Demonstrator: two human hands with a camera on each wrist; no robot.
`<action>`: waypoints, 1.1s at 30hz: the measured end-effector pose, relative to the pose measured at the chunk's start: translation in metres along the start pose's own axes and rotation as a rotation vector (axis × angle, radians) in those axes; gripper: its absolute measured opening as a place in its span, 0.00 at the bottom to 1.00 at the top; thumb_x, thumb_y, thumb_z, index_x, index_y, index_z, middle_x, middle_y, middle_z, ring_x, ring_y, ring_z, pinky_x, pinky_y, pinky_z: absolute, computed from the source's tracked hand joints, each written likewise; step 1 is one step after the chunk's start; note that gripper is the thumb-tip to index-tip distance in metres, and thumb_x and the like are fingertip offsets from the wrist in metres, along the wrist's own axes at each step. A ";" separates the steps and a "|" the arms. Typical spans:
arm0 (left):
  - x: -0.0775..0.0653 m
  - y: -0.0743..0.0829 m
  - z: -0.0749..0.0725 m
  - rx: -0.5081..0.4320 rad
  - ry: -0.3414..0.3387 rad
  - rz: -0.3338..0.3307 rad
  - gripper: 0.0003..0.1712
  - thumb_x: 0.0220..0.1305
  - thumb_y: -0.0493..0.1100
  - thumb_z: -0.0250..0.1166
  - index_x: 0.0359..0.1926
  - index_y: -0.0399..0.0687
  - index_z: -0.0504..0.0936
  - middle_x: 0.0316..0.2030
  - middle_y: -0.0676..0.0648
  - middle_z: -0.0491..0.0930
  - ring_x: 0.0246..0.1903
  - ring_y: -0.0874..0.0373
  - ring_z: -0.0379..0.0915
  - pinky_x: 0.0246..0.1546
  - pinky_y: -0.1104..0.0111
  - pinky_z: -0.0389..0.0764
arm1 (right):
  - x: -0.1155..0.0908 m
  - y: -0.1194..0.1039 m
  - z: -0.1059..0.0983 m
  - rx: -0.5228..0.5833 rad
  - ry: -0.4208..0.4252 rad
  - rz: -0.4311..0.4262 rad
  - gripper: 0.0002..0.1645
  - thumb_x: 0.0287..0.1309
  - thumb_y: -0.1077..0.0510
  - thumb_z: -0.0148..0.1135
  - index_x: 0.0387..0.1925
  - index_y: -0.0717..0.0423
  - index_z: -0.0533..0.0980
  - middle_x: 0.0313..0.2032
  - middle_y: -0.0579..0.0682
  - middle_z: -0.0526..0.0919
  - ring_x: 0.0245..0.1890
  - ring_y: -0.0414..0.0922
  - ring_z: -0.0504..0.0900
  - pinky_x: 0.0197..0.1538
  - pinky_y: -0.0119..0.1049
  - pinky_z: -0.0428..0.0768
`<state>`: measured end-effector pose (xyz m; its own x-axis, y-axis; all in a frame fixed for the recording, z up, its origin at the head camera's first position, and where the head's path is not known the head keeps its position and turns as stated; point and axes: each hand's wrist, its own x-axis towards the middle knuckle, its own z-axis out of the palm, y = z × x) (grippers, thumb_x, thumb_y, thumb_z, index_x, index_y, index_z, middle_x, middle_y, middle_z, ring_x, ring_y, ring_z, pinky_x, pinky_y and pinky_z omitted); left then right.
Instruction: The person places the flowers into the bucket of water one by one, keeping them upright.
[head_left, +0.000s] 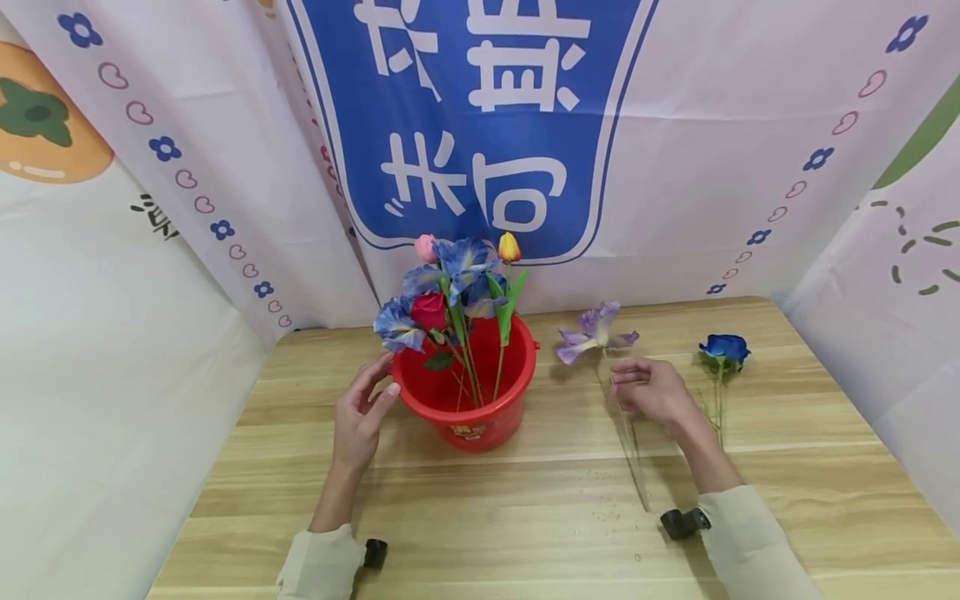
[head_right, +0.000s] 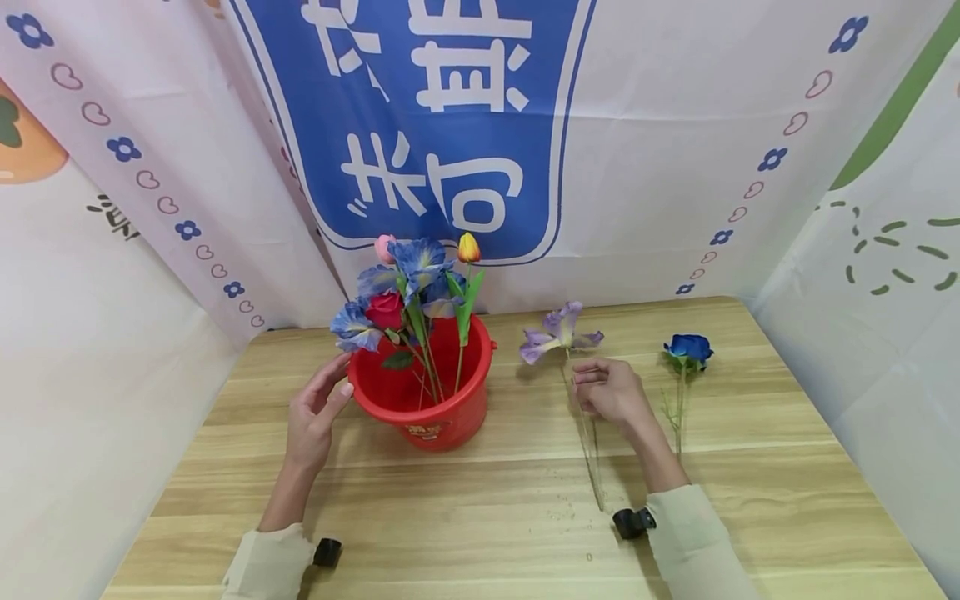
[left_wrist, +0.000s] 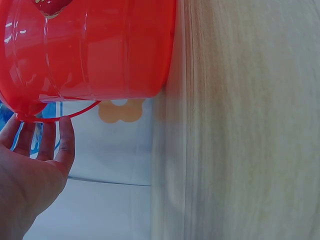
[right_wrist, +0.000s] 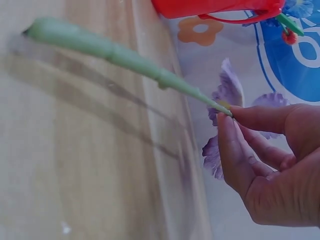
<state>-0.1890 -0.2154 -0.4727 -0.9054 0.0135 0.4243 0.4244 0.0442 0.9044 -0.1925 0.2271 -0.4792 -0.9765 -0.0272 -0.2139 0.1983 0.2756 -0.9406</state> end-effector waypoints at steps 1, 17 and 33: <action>0.000 0.000 0.000 0.001 0.000 -0.001 0.27 0.74 0.28 0.62 0.71 0.31 0.76 0.65 0.52 0.80 0.64 0.58 0.77 0.60 0.74 0.85 | 0.000 -0.001 0.000 0.013 0.001 -0.003 0.30 0.68 0.67 0.64 0.70 0.71 0.72 0.61 0.69 0.81 0.50 0.48 0.88 0.49 0.35 0.91; -0.002 0.000 -0.001 -0.008 0.005 0.006 0.26 0.73 0.29 0.63 0.70 0.29 0.76 0.65 0.54 0.81 0.64 0.60 0.77 0.61 0.74 0.84 | -0.013 -0.022 0.001 0.163 0.067 -0.093 0.32 0.72 0.65 0.64 0.72 0.71 0.69 0.63 0.67 0.79 0.46 0.36 0.87 0.54 0.34 0.90; -0.001 0.001 0.000 -0.006 0.001 0.008 0.26 0.73 0.29 0.63 0.71 0.30 0.76 0.65 0.54 0.80 0.64 0.60 0.77 0.61 0.74 0.84 | -0.022 -0.038 0.007 0.224 0.116 -0.132 0.31 0.73 0.63 0.66 0.72 0.65 0.70 0.51 0.43 0.84 0.47 0.32 0.88 0.54 0.33 0.90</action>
<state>-0.1880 -0.2154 -0.4721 -0.9021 0.0128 0.4313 0.4314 0.0378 0.9013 -0.1777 0.2104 -0.4402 -0.9956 0.0654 -0.0664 0.0702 0.0575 -0.9959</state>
